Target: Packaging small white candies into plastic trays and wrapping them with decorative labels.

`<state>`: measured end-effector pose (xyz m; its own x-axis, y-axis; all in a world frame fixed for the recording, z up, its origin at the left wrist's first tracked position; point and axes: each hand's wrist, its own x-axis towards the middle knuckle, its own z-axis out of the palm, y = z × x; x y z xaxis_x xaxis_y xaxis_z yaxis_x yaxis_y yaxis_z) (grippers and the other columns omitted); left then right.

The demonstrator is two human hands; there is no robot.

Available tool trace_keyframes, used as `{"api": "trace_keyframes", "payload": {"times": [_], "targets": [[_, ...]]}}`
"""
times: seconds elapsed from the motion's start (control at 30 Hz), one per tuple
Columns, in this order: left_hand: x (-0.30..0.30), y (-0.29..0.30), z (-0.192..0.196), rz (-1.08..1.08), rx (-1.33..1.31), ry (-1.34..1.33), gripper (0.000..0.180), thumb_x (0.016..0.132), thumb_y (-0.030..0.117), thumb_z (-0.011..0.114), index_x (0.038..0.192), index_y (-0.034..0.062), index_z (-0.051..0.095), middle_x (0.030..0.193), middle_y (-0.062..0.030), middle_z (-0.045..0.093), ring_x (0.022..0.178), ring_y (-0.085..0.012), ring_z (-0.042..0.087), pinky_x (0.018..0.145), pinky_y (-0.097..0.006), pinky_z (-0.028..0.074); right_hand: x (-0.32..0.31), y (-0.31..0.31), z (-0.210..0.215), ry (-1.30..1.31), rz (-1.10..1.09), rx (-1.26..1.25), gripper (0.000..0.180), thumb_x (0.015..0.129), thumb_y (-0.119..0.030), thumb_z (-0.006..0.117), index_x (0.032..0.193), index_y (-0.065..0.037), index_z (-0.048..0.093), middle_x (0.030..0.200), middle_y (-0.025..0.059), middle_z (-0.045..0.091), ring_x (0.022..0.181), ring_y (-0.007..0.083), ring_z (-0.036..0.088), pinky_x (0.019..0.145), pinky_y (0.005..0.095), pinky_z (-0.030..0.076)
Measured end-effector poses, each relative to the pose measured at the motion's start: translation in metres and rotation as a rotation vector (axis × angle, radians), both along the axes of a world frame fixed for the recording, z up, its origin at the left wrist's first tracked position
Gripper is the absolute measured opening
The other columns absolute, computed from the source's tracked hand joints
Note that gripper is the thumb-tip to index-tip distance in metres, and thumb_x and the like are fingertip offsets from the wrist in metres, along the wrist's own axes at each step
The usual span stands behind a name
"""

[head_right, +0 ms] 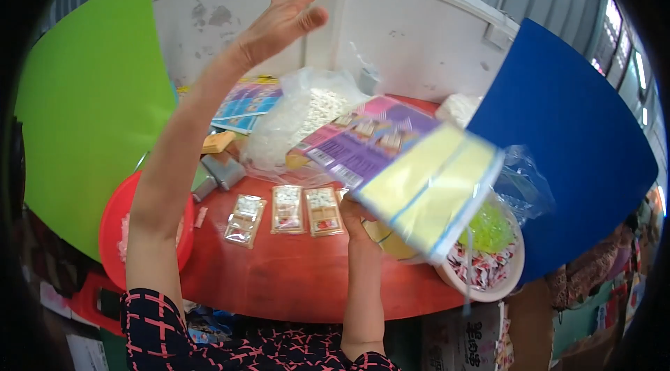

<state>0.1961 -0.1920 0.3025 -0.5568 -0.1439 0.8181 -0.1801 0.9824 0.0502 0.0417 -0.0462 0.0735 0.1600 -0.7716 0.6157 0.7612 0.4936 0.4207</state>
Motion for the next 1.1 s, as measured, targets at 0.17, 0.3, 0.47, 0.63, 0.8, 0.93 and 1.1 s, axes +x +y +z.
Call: {"api": "trace_keyframes", "payload": {"times": [0.17,0.3,0.47,0.63,0.8,0.93,1.1], "targets": [[0.04,-0.009,-0.009,-0.092,0.43,-0.191,0.077,0.083,0.066,0.036,0.131,0.0056,0.04,0.134,-0.0118,0.04,0.127,-0.0212,0.033,0.105,-0.034,0.024,0.043,-0.021,0.003,0.013,0.082,0.003,0.023,0.084,-0.014,0.046,0.099,0.004,0.049,0.096,0.0126,0.054,0.057,0.0133,0.046,0.046,0.0241,0.038],[0.069,0.003,-0.032,-0.064,0.7,-0.412,0.069,0.085,0.065,0.036,0.107,0.0035,0.056,0.099,-0.0046,0.056,0.091,-0.0118,0.047,0.082,-0.027,0.039,0.059,-0.035,-0.002,0.088,0.078,0.061,0.027,0.086,-0.018,0.044,0.103,0.002,0.047,0.101,0.0121,0.052,0.067,0.015,0.045,0.055,0.0267,0.037],[0.136,0.01,-0.05,-0.235,0.964,-0.158,0.072,0.084,0.068,0.033,0.093,0.0032,0.063,0.084,-0.0025,0.061,0.078,-0.0086,0.052,0.067,-0.022,0.041,0.065,-0.103,0.0,0.182,0.05,0.155,0.031,0.088,-0.023,0.041,0.109,-0.001,0.046,0.107,0.0114,0.051,0.079,0.0172,0.045,0.066,0.0298,0.037],[0.194,0.033,-0.049,0.016,0.701,0.218,0.083,0.08,0.075,0.018,0.091,0.0052,0.062,0.087,-0.005,0.066,0.091,-0.0112,0.06,0.057,-0.021,0.038,0.104,-0.201,-0.007,0.266,0.085,0.231,0.035,0.09,-0.029,0.039,0.115,-0.004,0.044,0.113,0.0107,0.049,0.091,0.0193,0.045,0.077,0.033,0.036],[0.232,0.059,-0.05,0.225,0.421,0.104,0.083,0.081,0.073,0.02,0.102,0.0018,0.058,0.085,-0.0066,0.066,0.089,-0.011,0.061,0.062,-0.024,0.042,0.16,-0.249,-0.04,0.274,0.161,0.273,0.04,0.092,-0.034,0.036,0.12,-0.007,0.043,0.119,0.01,0.048,0.102,0.0215,0.045,0.088,0.0362,0.036],[0.256,0.053,-0.084,0.252,0.161,0.239,0.074,0.086,0.065,0.026,0.082,0.0012,0.064,0.076,-0.005,0.065,0.072,-0.0131,0.06,0.063,-0.028,0.044,0.205,-0.286,-0.05,0.31,0.156,0.288,0.043,0.094,-0.038,0.035,0.125,-0.009,0.041,0.124,0.0095,0.047,0.112,0.0232,0.044,0.097,0.0387,0.035],[0.275,0.034,-0.143,0.348,0.225,-0.05,0.045,0.089,0.042,0.046,0.074,0.0043,0.065,0.066,-0.0081,0.062,0.057,-0.0167,0.059,0.058,-0.028,0.045,0.245,-0.274,-0.055,0.638,-0.328,0.189,0.048,0.096,-0.041,0.029,0.134,-0.011,0.032,0.133,0.009,0.04,0.121,0.0233,0.039,0.103,0.0374,0.032]]}}
